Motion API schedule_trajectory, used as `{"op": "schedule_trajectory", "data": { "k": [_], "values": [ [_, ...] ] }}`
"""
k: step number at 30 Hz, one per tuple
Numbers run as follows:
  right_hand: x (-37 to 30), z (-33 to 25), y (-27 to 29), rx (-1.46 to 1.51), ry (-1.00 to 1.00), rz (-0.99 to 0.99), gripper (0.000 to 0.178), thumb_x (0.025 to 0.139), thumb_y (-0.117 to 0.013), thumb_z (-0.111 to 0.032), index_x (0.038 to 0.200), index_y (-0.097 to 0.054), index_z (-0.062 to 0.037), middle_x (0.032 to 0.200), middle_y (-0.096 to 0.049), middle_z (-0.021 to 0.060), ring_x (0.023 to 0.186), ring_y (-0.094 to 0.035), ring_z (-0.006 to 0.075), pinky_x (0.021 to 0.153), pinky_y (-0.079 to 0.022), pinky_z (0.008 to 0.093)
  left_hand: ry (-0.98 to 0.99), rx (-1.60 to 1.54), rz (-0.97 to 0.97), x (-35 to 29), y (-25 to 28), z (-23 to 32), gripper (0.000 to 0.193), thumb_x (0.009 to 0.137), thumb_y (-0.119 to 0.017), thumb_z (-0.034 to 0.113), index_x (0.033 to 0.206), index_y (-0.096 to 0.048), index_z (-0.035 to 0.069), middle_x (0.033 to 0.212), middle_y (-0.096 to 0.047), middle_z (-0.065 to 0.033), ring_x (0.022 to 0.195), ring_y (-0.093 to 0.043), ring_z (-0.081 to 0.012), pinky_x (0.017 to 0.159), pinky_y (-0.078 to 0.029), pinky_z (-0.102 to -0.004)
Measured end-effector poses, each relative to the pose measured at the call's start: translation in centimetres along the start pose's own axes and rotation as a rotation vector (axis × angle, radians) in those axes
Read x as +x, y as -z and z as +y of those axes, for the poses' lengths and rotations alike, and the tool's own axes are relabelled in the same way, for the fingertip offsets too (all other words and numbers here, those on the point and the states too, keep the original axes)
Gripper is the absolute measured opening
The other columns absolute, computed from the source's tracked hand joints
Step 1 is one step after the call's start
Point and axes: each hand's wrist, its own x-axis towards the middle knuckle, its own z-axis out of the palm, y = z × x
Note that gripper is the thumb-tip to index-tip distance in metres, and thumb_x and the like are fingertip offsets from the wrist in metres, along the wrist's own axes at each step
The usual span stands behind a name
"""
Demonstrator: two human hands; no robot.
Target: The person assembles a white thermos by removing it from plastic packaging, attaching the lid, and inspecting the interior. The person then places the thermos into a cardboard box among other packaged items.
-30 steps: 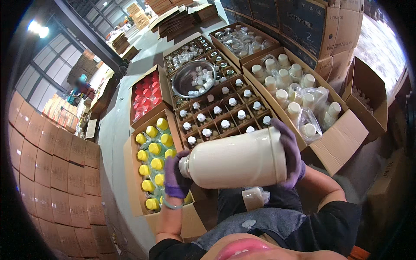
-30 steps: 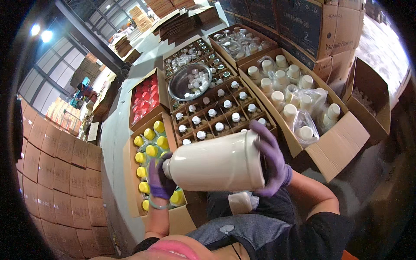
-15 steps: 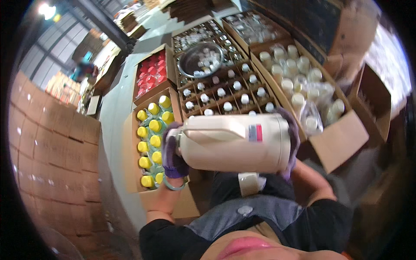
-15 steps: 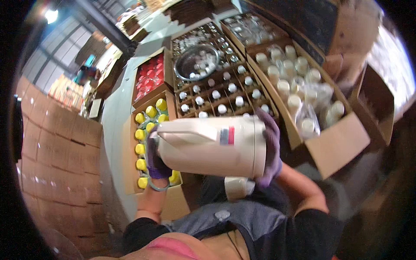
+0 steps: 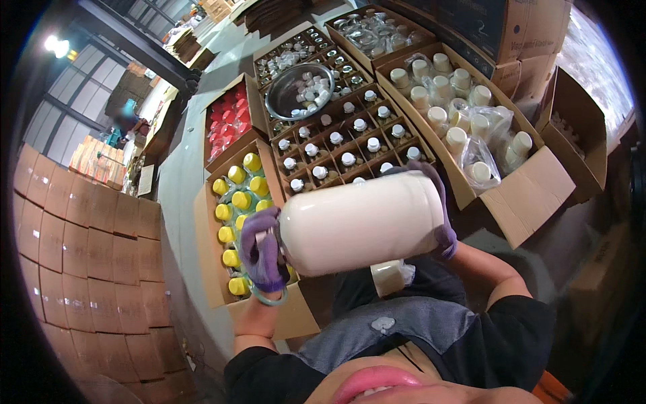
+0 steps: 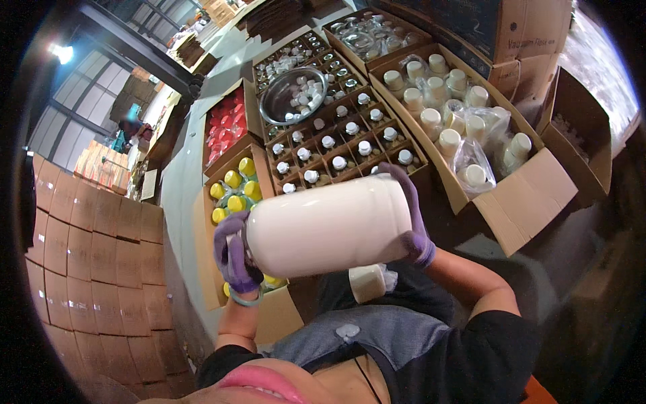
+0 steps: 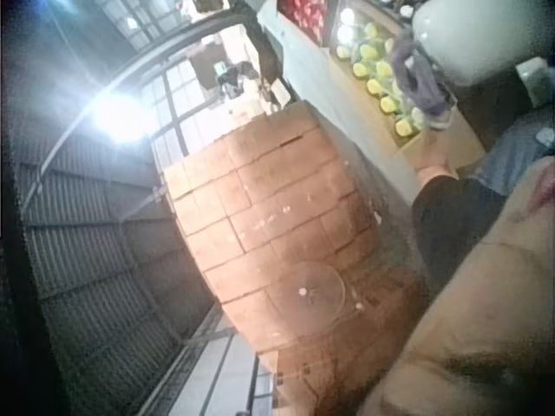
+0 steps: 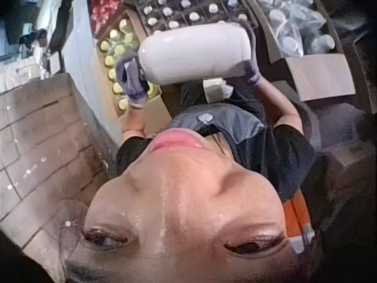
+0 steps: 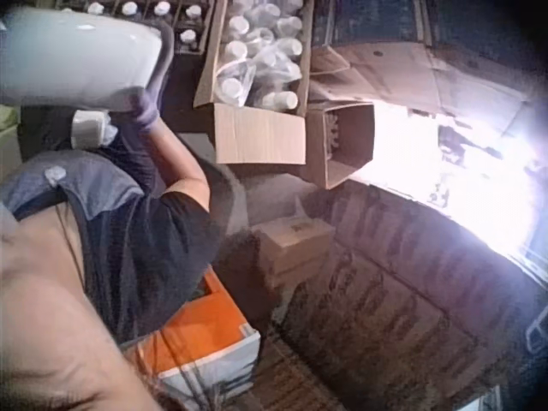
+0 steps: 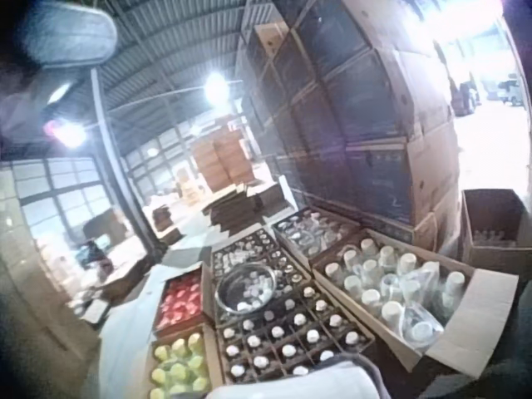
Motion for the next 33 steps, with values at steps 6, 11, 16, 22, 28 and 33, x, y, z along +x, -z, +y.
{"op": "schedule_trajectory", "data": {
  "k": [6, 11, 16, 22, 28, 33],
  "values": [
    [3.0, -3.9, -1.5, 0.111, -0.242, 0.034, 0.121, 0.067, -0.076, -0.07, 0.154, -0.025, -0.0037, 0.15, -0.036, 0.024, 0.137, -0.041, 0.0396, 0.113, -0.035, 0.0526, -0.104, -0.152, 0.066, -1.4, 0.2, -1.3, 0.042, 0.103, -0.046, 0.039, 0.121, -0.053, 0.001, 0.126, -0.059, -0.0186, 0.113, -0.06, -0.031, 0.104, -0.044, -0.048],
    [3.0, -2.8, -0.7, -0.663, 0.594, -0.316, 0.104, 0.075, -0.062, -0.074, 0.151, -0.036, -0.0079, 0.149, -0.034, 0.0315, 0.142, -0.032, 0.049, 0.114, -0.026, 0.0615, 0.05, 0.29, -0.135, -1.4, 2.1, -4.9, 0.041, 0.104, -0.049, 0.033, 0.124, -0.054, -0.002, 0.121, -0.064, -0.0138, 0.109, -0.061, -0.0252, 0.097, -0.049, -0.0405],
    [-1.0, 1.7, -0.7, -0.156, 0.136, -0.054, 0.107, 0.075, -0.06, -0.078, 0.156, -0.029, -0.0159, 0.159, -0.022, 0.0271, 0.149, -0.02, 0.0419, 0.118, -0.022, 0.0579, -0.112, 0.133, 0.09, -0.4, 0.0, -3.9, 0.039, 0.102, -0.049, 0.031, 0.113, -0.061, -0.004, 0.112, -0.066, -0.0177, 0.097, -0.066, -0.0254, 0.088, -0.052, -0.0367],
    [0.7, -1.1, -1.6, -0.441, -0.102, -0.17, 0.097, 0.085, -0.066, -0.055, 0.156, -0.027, -0.0023, 0.161, -0.022, 0.0229, 0.151, -0.021, 0.0351, 0.122, -0.019, 0.0466, 0.446, -0.301, -0.004, -4.4, -0.1, -12.3, 0.035, 0.101, -0.049, 0.034, 0.111, -0.064, 0.004, 0.105, -0.07, -0.009, 0.097, -0.065, -0.0255, 0.09, -0.051, -0.041],
    [3.6, -3.1, -0.2, -0.642, 0.299, -0.577, 0.038, 0.086, -0.074, -0.012, 0.123, -0.066, -0.0064, 0.13, -0.061, 0.0171, 0.126, -0.054, 0.0385, 0.108, -0.042, 0.0477, 0.994, -1.211, 0.023, -6.7, -2.3, -11.3, 0.051, 0.105, -0.036, 0.041, 0.138, -0.055, 0.006, 0.135, -0.062, -0.0114, 0.122, -0.06, -0.0312, 0.104, -0.047, -0.048],
    [5.9, -2.4, 0.4, -0.792, 0.285, -0.77, 0.045, 0.083, -0.074, -0.015, 0.126, -0.064, -0.0108, 0.119, -0.064, 0.0122, 0.106, -0.063, 0.0325, 0.091, -0.051, 0.0439, 0.961, -1.099, -0.035, -9.3, -1.6, -14.6, 0.051, 0.105, -0.035, 0.041, 0.141, -0.052, 0.008, 0.139, -0.06, -0.012, 0.124, -0.059, -0.0316, 0.106, -0.046, -0.0478]
  ]
}}
